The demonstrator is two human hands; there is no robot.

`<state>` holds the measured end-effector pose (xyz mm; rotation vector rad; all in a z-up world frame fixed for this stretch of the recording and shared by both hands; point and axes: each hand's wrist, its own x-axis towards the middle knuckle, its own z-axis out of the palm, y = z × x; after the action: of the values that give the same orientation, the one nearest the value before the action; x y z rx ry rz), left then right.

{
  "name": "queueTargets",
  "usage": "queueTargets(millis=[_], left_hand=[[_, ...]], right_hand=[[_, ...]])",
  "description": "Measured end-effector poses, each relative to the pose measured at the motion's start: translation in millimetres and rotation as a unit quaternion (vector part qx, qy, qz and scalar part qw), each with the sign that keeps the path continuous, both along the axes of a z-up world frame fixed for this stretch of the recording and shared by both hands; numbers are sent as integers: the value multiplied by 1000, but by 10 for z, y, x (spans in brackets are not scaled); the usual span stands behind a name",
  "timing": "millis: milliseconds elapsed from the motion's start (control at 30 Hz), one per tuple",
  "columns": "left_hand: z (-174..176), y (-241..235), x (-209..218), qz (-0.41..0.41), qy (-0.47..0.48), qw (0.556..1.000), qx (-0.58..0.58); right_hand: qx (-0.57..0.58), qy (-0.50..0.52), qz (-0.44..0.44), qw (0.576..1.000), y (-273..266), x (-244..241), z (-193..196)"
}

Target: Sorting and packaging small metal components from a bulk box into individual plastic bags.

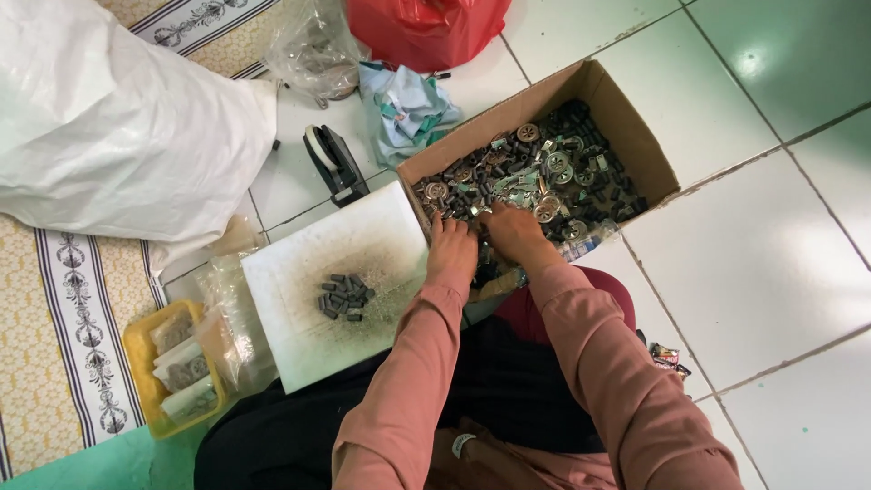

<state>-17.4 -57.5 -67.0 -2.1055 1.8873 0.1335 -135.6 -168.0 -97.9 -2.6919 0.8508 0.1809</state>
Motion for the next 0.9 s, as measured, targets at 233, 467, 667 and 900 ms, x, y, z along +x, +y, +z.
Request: queueTargets(millis=[233,467,667,900], left_hand=[[469,55,60,47,163,981,-96],[513,134,39,78,220,950,-206],[469,146,49,74,192,956,-208],[451,149,52,78,183,955,-218]], right_hand=[[116,-97,-67,986,55,-74,754],[14,-57,-22,998,138,-30,409],[-26,-15,-3,1000,139,29,86],[83,-29,-27,996,101,-10,190]])
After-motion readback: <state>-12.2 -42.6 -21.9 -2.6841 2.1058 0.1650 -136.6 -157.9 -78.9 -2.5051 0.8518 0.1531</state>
